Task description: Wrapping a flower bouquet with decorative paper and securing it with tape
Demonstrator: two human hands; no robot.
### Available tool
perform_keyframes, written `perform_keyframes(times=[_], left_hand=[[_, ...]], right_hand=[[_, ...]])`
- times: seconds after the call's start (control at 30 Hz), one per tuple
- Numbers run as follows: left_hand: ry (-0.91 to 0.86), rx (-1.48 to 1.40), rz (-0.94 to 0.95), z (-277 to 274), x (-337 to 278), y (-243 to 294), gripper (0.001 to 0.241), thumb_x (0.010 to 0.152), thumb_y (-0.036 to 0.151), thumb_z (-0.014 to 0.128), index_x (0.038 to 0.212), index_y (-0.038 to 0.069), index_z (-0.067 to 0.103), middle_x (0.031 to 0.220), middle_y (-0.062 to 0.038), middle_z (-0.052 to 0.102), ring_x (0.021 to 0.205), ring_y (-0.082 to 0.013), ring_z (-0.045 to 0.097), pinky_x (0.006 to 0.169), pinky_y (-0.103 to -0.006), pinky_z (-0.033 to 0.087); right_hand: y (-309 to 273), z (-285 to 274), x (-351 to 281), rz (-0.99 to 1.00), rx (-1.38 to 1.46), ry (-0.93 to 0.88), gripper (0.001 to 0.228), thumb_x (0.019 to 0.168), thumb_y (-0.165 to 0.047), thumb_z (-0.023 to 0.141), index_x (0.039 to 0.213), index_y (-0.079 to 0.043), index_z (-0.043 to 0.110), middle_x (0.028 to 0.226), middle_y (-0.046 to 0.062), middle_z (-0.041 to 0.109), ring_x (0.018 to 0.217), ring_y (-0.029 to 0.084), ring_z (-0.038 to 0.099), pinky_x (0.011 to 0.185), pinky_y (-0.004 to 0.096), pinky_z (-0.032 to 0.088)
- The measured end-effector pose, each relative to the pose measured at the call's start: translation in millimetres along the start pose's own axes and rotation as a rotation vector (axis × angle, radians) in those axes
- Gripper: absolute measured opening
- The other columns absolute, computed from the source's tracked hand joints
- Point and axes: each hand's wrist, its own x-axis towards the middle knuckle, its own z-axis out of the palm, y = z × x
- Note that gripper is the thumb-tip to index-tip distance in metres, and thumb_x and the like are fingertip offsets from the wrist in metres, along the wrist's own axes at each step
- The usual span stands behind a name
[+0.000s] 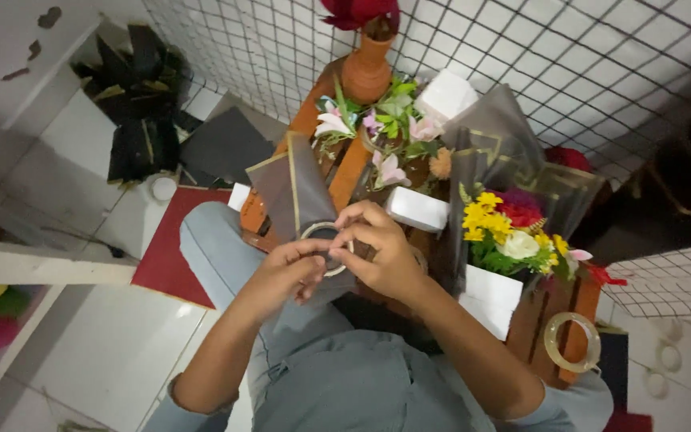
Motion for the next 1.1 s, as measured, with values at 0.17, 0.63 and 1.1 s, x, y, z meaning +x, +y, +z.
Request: perform_keyframes(times=[0.17, 0.63, 1.1], left_hand=[[0.333, 0.316, 0.116, -21, 1, -14, 0.069, 0.086, 0.002, 0.049, 0.151, -0.012, 0.034, 0.083, -0.019, 0.067, 0.06, -0.0213, 0.063, 0.047, -0.0321, 0.054], [0.807, 1.282, 0.452, -61, 30, -96, 0.039, 0.084, -0.002, 0.057, 0.103, 0.027, 0.076, 0.134, -0.005, 0.048, 0.128, -0.0319, 0.04, 0.099, -0.0459, 0.028], [0.855, 1.291, 0.656, -74, 48, -112, 0.036, 0.084, -0.006, 0.06, 0.091, 0.025, 0.076, 0.132, -0.006, 0.052, 0.126, -0.0316, 0.039, 0.095, -0.0467, 0.023]], right_hand=[[-4, 15, 22, 0.07, 0.148, -0.087, 0.009, 0.09, -0.018, 0.081, 0.087, -0.01, 0.077, 0.096, 0.006, 0.07, 0.083, 0.02, 0.065, 0.081, 0.037, 0.051], [87, 78, 36, 0.64, -0.067, -0.133, 0.089, 0.084, -0.017, 0.079, 0.16, -0.027, 0.034, 0.089, -0.003, 0.08, 0.078, 0.009, 0.063, 0.08, 0.024, 0.051], [114, 102, 23, 0.634, -0.165, -0.091, 0.063, 0.087, -0.018, 0.079, 0.144, -0.021, 0.051, 0.09, -0.006, 0.08, 0.078, 0.011, 0.059, 0.075, 0.024, 0.051]])
